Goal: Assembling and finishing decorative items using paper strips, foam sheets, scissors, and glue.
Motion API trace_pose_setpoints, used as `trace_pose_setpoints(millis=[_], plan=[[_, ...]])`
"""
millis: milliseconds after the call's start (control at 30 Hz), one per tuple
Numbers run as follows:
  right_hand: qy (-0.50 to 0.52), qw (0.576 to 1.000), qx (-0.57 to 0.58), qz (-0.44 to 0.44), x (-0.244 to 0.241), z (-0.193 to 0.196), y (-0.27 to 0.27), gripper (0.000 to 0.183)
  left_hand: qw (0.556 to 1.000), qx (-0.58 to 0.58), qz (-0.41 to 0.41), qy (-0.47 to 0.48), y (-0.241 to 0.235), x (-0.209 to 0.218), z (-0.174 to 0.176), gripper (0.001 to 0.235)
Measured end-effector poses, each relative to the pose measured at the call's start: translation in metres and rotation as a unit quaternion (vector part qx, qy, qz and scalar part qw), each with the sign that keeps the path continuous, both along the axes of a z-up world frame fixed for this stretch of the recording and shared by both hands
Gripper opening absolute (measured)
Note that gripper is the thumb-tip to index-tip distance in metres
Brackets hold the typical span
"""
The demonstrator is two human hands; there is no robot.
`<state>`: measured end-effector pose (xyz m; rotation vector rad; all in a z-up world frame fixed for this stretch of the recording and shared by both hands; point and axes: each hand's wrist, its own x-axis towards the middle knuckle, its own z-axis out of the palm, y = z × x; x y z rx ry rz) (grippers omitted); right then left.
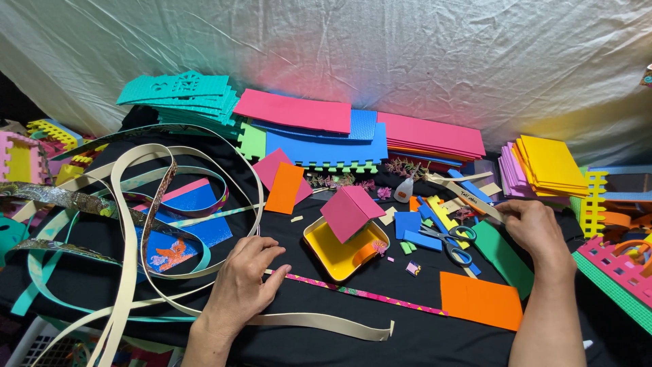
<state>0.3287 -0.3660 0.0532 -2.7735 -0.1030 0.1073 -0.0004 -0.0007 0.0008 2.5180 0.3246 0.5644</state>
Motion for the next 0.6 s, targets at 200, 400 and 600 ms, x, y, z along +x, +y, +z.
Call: trace_pose_setpoints(millis=[200, 400, 600], plan=[[0.007, 1.0, -0.02, -0.019, -0.001, 0.001, 0.001, 0.045, 1.0, 0.0, 0.0, 0.005, 0.002, 0.0, -0.002, 0.028], [-0.009, 0.999, -0.034, -0.036, -0.007, 0.011, 0.003, 0.034, 1.0, -0.007, -0.002, -0.004, 0.002, 0.0, -0.002, 0.026], [-0.035, 0.997, 0.051, 0.033, 0.014, -0.005, -0.023, 0.041, 1.0, 0.0, 0.002, -0.005, 0.001, 0.0, 0.0, 0.026]])
